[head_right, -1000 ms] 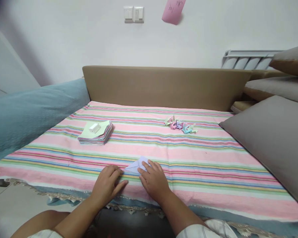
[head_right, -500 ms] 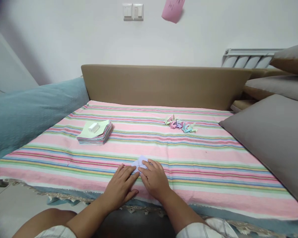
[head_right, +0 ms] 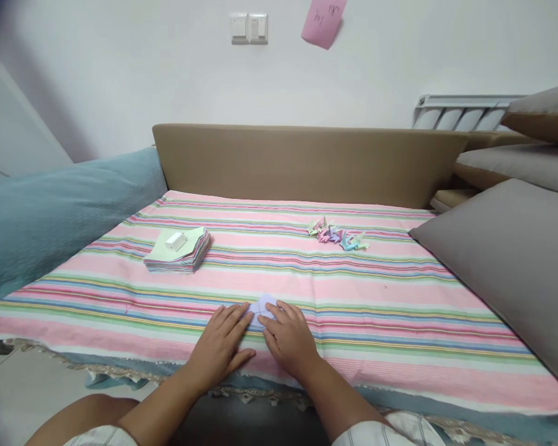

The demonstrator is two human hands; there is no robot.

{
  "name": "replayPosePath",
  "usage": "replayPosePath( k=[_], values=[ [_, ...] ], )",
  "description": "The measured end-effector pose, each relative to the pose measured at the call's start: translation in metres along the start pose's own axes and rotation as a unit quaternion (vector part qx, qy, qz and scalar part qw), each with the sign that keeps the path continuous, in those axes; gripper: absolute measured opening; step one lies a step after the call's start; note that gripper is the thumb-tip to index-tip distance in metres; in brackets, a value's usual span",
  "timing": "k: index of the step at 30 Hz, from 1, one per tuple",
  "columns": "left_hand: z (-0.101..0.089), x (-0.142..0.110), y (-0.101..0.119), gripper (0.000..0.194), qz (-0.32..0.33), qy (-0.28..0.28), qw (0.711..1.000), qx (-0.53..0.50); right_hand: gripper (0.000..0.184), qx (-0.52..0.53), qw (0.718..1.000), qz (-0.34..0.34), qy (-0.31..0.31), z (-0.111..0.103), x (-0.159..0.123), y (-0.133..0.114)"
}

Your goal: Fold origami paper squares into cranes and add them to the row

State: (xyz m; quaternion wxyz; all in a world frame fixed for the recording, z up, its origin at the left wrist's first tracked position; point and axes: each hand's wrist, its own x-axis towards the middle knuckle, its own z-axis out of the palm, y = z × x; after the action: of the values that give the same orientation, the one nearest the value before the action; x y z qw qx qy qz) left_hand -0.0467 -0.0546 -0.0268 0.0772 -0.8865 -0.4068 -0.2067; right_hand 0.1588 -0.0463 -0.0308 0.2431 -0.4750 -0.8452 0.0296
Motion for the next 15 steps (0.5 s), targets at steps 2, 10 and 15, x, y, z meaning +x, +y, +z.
replayPosePath(
  k=[2,10,15],
  values=[
    [0.001,0.001,-0.002,0.059,0.0,-0.001,1.0,0.0,0.031,0.009,1.0,-0.007,-0.007,-0.001,0.0,0.002],
    [0.004,0.009,-0.008,0.03,-0.001,0.051,0.998,-0.039,0.058,0.068,0.994,-0.048,-0.07,-0.018,-0.002,0.026],
    [0.009,0.015,-0.014,0.019,0.022,0.097,0.994,-0.04,0.055,0.065,0.994,-0.045,-0.076,-0.024,-0.002,0.029]
  ],
)
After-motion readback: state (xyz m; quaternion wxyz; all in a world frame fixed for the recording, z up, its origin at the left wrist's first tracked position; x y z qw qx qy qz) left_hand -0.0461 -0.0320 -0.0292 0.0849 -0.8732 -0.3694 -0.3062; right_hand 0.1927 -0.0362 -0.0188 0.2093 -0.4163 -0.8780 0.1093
